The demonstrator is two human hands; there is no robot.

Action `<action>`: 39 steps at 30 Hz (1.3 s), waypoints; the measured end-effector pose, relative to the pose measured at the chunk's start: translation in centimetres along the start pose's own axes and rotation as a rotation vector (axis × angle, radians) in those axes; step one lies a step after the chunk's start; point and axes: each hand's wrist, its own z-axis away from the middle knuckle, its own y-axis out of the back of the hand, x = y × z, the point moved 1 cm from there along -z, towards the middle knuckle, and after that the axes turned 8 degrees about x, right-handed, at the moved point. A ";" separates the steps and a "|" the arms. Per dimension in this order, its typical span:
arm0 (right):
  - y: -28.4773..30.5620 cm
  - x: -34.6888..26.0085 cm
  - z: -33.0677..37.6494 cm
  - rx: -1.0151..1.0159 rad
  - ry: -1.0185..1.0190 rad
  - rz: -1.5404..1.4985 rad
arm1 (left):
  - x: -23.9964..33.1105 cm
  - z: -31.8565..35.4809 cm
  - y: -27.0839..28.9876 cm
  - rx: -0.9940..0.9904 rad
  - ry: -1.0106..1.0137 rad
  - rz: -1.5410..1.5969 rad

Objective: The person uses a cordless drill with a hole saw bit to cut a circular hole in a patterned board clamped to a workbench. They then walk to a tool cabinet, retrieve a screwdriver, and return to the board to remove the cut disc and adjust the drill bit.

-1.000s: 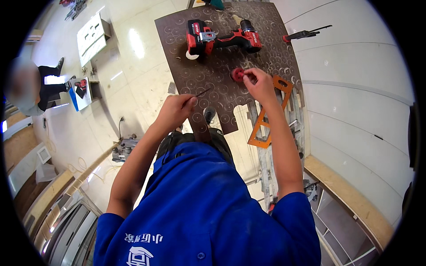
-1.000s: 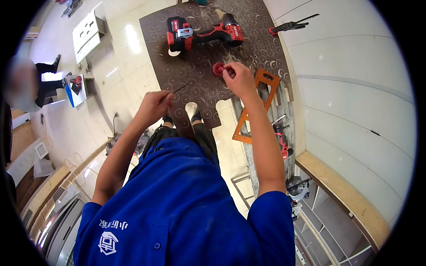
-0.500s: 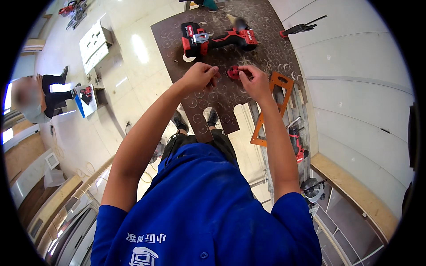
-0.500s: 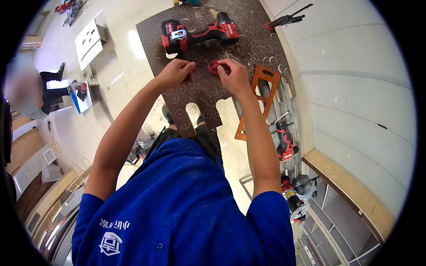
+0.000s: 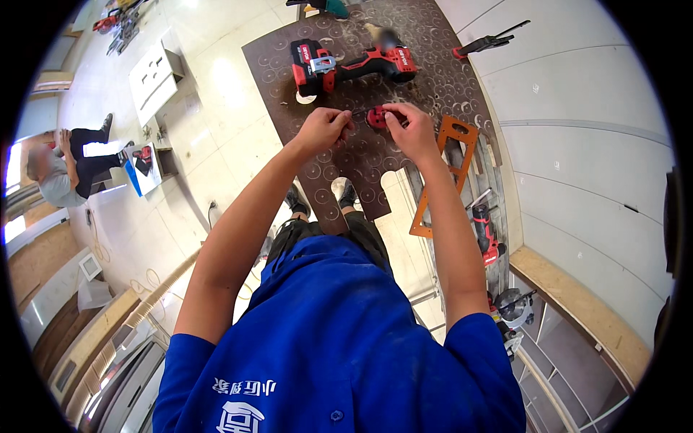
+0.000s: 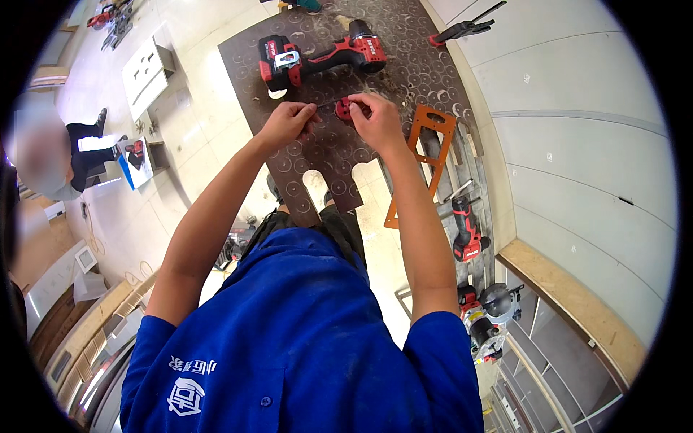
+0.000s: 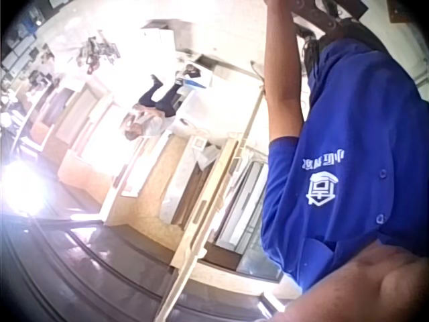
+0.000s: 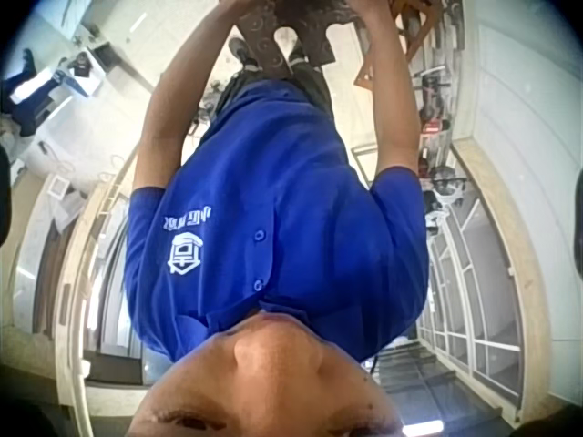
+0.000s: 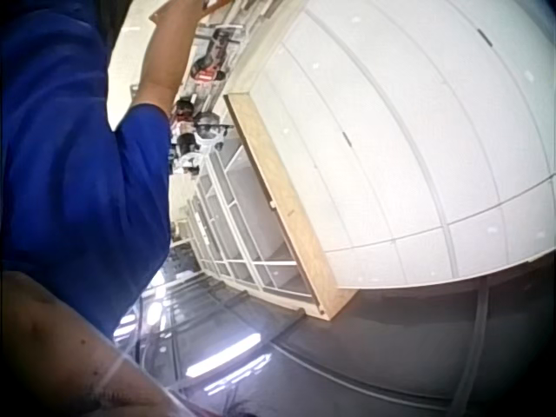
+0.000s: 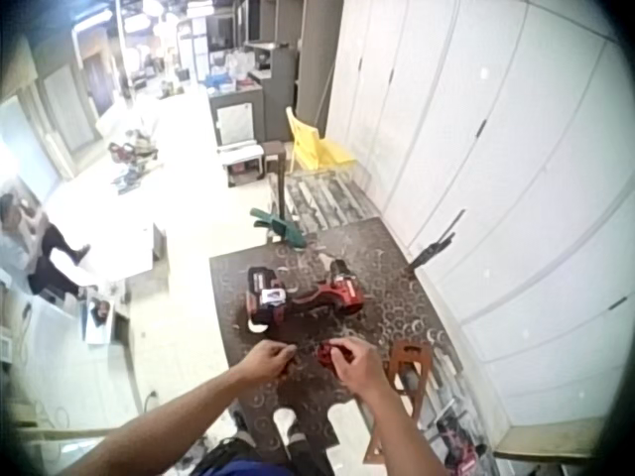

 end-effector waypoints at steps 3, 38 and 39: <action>-0.2 0.0 -0.2 -0.014 0.031 0.023 | -0.2 -0.1 -0.2 0.052 -0.056 -0.084; 1.0 2.4 16.0 0.165 -0.381 -0.153 | -4.2 3.4 1.8 0.015 0.000 0.191; 1.1 2.9 16.2 0.177 -0.384 -0.168 | -3.7 4.4 1.7 0.026 0.043 0.281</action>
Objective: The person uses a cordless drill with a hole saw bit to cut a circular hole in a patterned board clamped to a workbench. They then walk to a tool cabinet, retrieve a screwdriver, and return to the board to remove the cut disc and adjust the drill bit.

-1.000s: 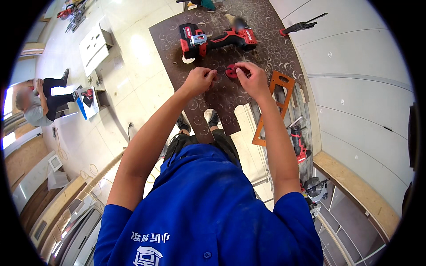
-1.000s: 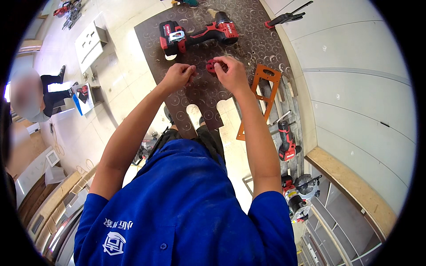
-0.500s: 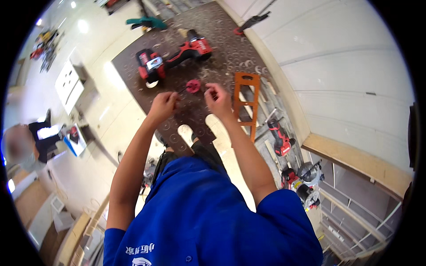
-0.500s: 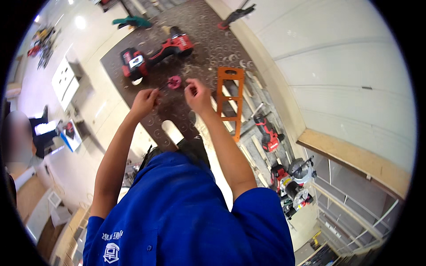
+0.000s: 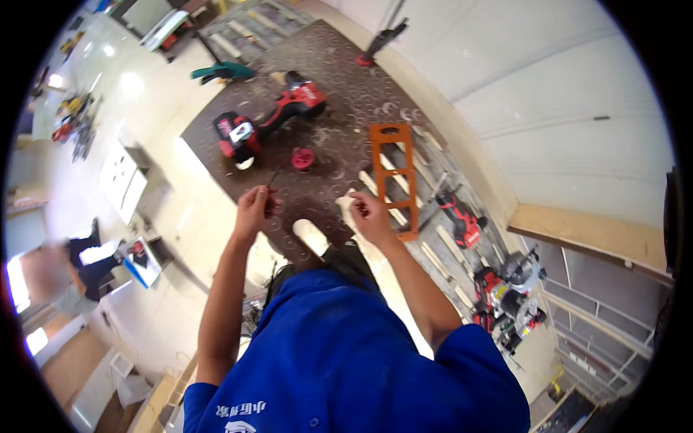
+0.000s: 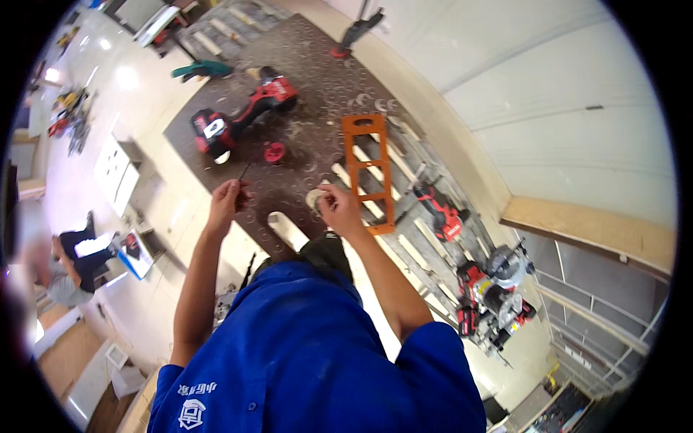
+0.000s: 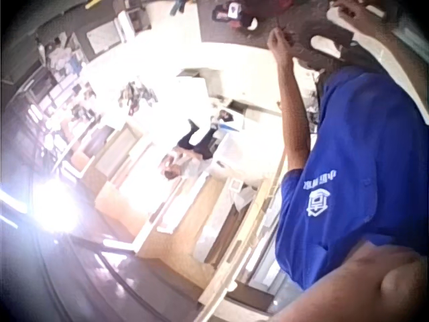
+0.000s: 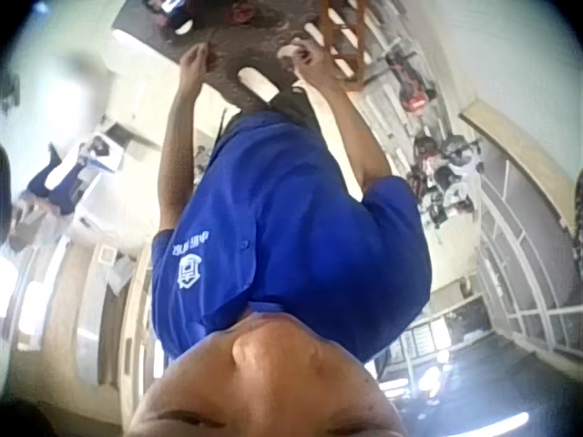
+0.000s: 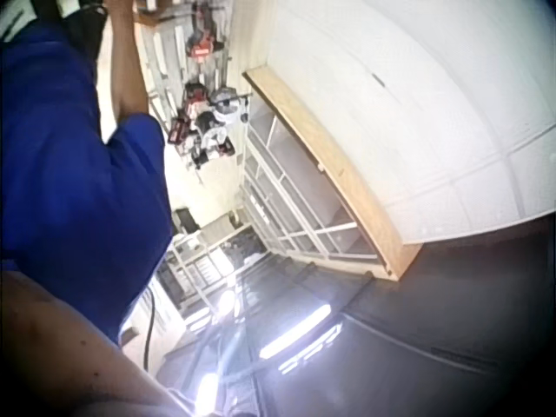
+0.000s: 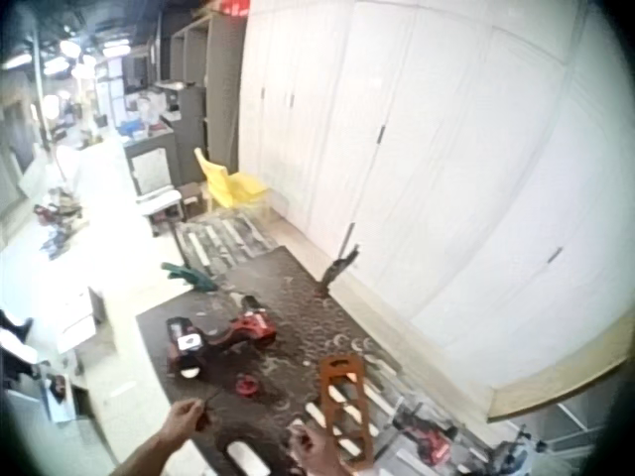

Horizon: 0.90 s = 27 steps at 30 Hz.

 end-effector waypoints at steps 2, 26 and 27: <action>0.1 -0.5 -0.3 0.025 -0.025 -0.063 | 0.6 1.9 -0.1 -0.005 0.058 0.217; -5.2 -10.3 -0.6 -0.661 0.260 -0.122 | 8.0 9.6 -0.9 -0.166 -0.347 -0.723; -5.1 -10.2 -0.8 -0.669 0.228 -0.133 | 8.3 9.4 -1.2 -0.206 -0.351 -0.784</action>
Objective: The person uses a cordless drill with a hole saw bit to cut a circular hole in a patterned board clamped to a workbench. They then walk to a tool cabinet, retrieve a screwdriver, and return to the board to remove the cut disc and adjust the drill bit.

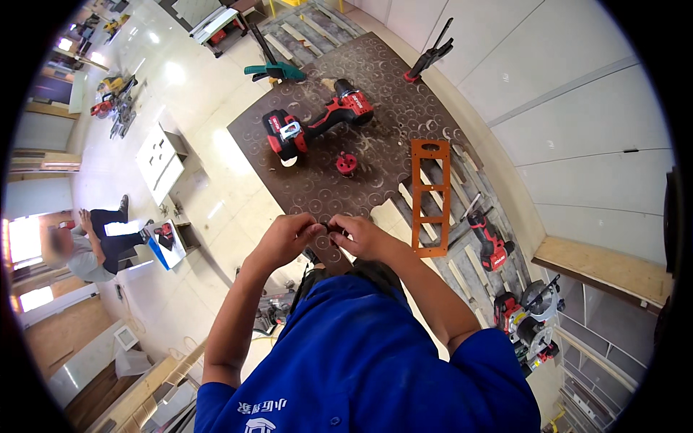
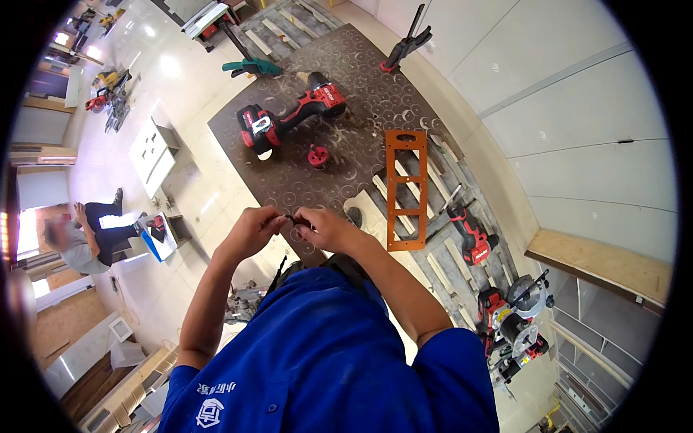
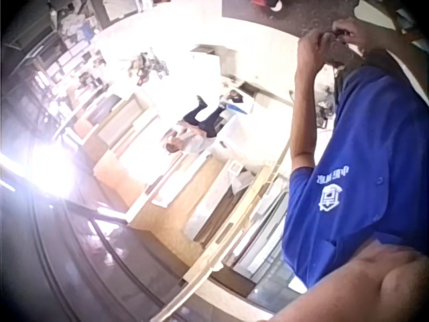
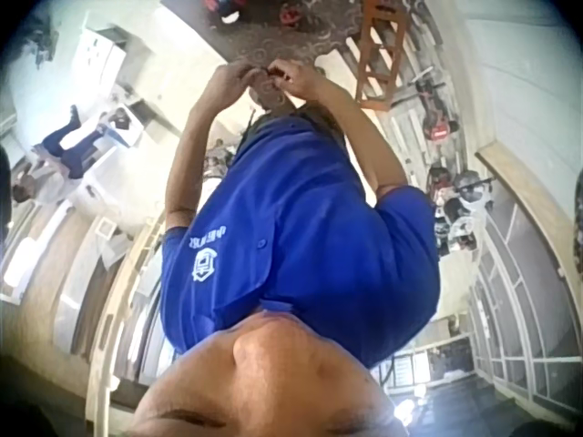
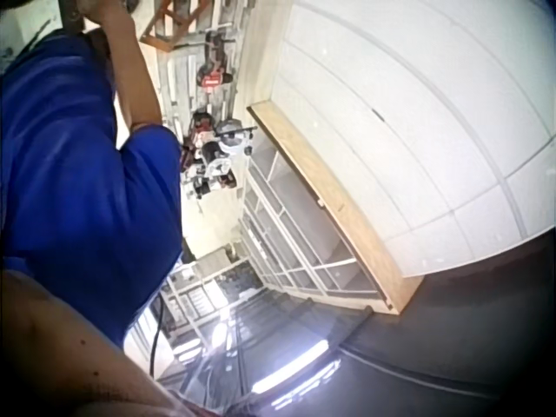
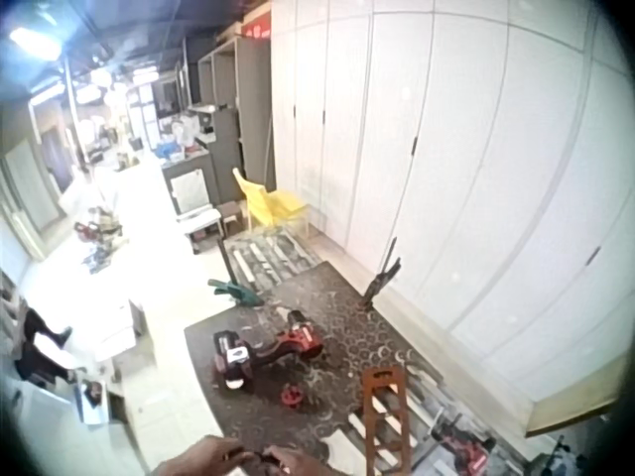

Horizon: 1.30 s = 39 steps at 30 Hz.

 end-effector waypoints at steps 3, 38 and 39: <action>0.6 0.5 -0.1 0.018 -0.028 -0.033 | 0.6 -1.2 -0.1 -0.072 -0.076 -0.110; 6.6 10.3 12.0 0.813 -0.687 0.962 | -3.8 -13.4 -3.3 0.325 -0.019 0.009; 6.5 10.5 11.9 0.817 -0.688 0.976 | -3.9 -13.2 -3.4 0.336 -0.030 -0.005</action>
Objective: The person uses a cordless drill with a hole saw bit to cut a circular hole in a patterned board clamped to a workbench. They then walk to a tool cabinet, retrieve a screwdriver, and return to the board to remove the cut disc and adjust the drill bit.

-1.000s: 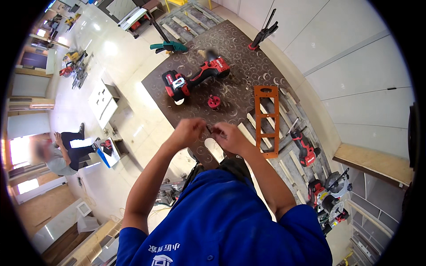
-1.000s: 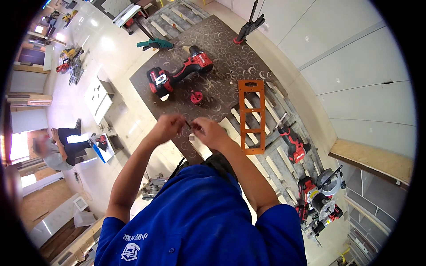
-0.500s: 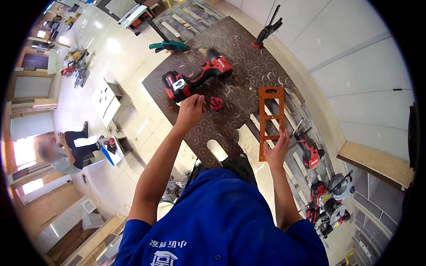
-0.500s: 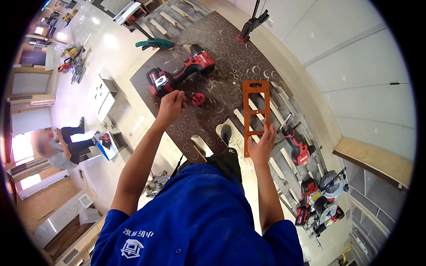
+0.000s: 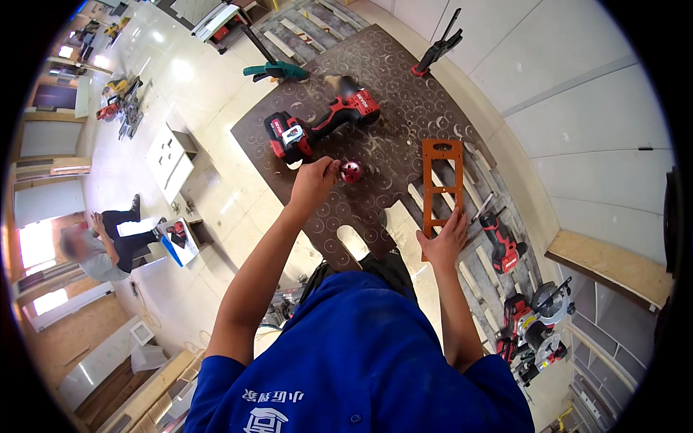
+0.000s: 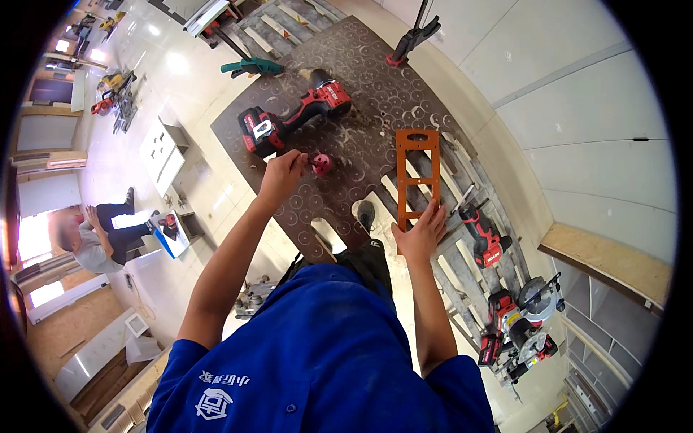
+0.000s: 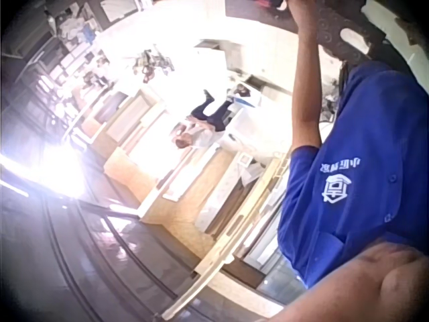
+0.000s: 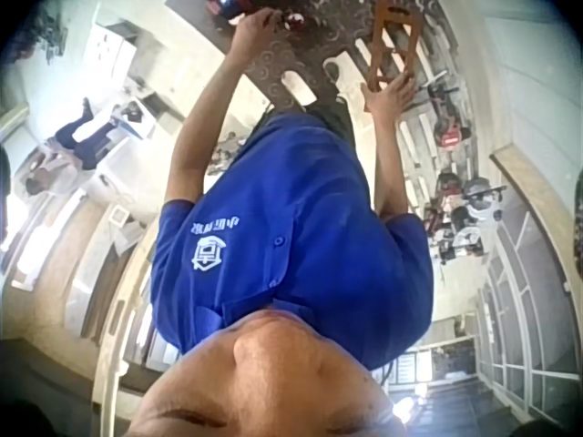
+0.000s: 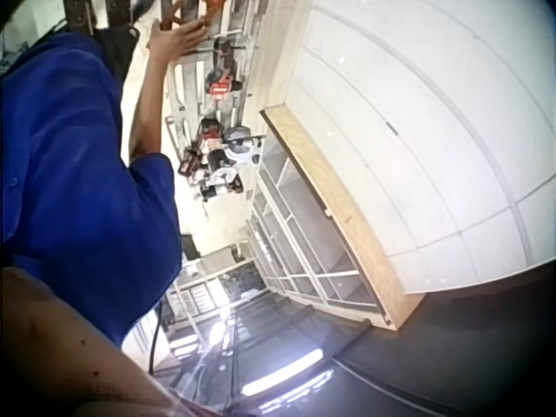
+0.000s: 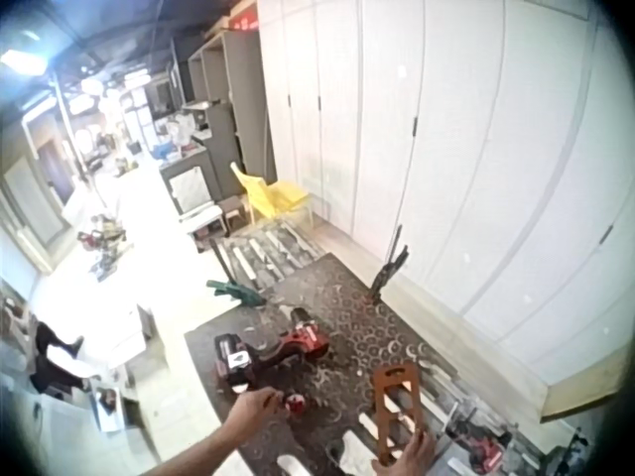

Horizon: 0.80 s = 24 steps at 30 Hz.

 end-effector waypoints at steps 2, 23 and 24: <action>-0.1 0.2 -0.1 0.025 0.013 -0.021 | -0.2 0.4 0.0 0.022 -0.027 -0.024; 1.0 -2.9 1.6 -0.209 -0.053 -1.032 | -0.2 4.8 -1.0 0.088 -0.262 0.055; 1.0 -2.8 1.7 -0.225 -0.054 -1.028 | -0.1 4.8 -1.2 0.115 -0.256 0.083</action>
